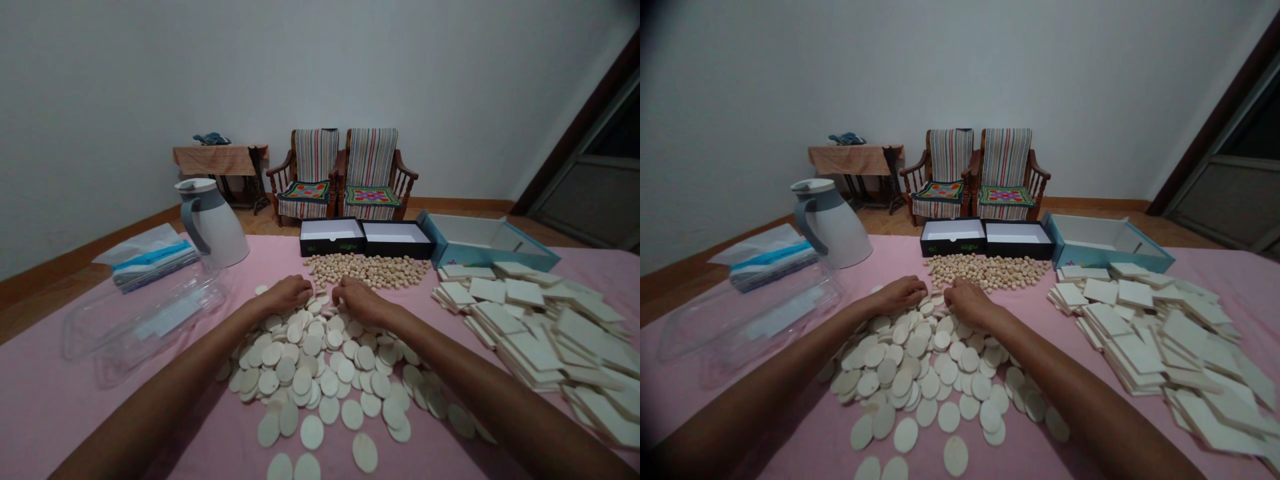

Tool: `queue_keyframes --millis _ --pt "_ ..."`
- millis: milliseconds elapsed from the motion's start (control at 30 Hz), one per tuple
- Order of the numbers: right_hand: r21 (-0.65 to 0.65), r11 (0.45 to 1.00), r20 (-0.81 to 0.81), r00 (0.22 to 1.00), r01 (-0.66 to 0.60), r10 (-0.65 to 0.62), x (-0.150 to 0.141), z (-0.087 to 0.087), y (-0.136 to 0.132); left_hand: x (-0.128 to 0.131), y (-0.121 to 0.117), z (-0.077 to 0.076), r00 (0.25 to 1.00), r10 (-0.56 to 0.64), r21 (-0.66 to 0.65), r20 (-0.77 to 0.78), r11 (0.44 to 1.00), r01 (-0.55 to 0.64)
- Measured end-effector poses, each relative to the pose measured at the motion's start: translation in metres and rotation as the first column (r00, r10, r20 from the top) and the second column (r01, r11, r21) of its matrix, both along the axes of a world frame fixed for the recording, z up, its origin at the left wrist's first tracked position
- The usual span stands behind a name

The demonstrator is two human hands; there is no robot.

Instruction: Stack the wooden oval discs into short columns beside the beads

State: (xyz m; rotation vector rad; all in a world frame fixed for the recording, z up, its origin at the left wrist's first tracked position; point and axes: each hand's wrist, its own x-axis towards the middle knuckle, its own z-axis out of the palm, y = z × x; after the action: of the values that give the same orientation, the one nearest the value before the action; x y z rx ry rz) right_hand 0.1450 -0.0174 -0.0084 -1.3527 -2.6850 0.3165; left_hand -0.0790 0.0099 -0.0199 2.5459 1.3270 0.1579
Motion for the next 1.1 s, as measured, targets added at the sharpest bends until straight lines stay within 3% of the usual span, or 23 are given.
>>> queue_keyframes --millis 100,200,333,433,567,700,833,933,1000,1100 --pt "-0.127 0.991 0.004 0.999 -0.052 0.053 0.011 0.007 -0.002 0.007 -0.010 0.001 0.997 -0.068 -0.027 0.026 0.997 0.068" --pt "-0.282 0.952 -0.014 0.992 -0.122 0.123 0.026 0.008 0.002 0.014 -0.021 0.006 0.979 -0.138 -0.083 0.149 0.985 0.151" --pt "-0.151 0.988 -0.049 0.998 0.019 -0.026 0.040 0.004 0.012 0.020 -0.025 0.016 0.933 -0.167 -0.203 0.318 0.949 0.239" --pt "-0.048 0.992 -0.063 0.991 0.119 -0.122 0.039 -0.001 0.018 0.024 -0.016 0.017 0.946 -0.073 -0.137 0.315 0.983 0.122" --pt "-0.014 0.994 -0.057 0.993 0.104 -0.105 0.025 -0.015 0.020 0.031 -0.004 0.005 0.980 -0.008 -0.043 0.201 0.999 0.017" --pt "0.061 0.990 0.002 0.992 0.126 -0.126 0.013 -0.024 0.023 0.037 -0.004 -0.003 0.982 -0.050 -0.096 0.181 0.993 0.069" --pt "0.128 0.982 0.029 0.989 0.140 -0.145 0.007 -0.018 0.032 0.037 -0.005 0.003 0.958 -0.143 -0.221 0.249 0.954 0.200" --pt "0.176 0.956 -0.010 0.972 0.234 -0.236 0.008 -0.012 0.038 0.031 0.002 0.007 0.954 -0.109 -0.209 0.279 0.963 0.171" --pt "0.162 0.956 -0.050 0.969 0.245 -0.240 0.009 -0.009 0.038 0.026 0.010 0.007 0.965 -0.077 -0.180 0.250 0.976 0.125" --pt "0.025 0.995 -0.082 0.992 0.094 -0.092 0.006 -0.010 0.032 0.020 0.022 0.002 0.981 -0.066 -0.141 0.184 0.986 0.093"
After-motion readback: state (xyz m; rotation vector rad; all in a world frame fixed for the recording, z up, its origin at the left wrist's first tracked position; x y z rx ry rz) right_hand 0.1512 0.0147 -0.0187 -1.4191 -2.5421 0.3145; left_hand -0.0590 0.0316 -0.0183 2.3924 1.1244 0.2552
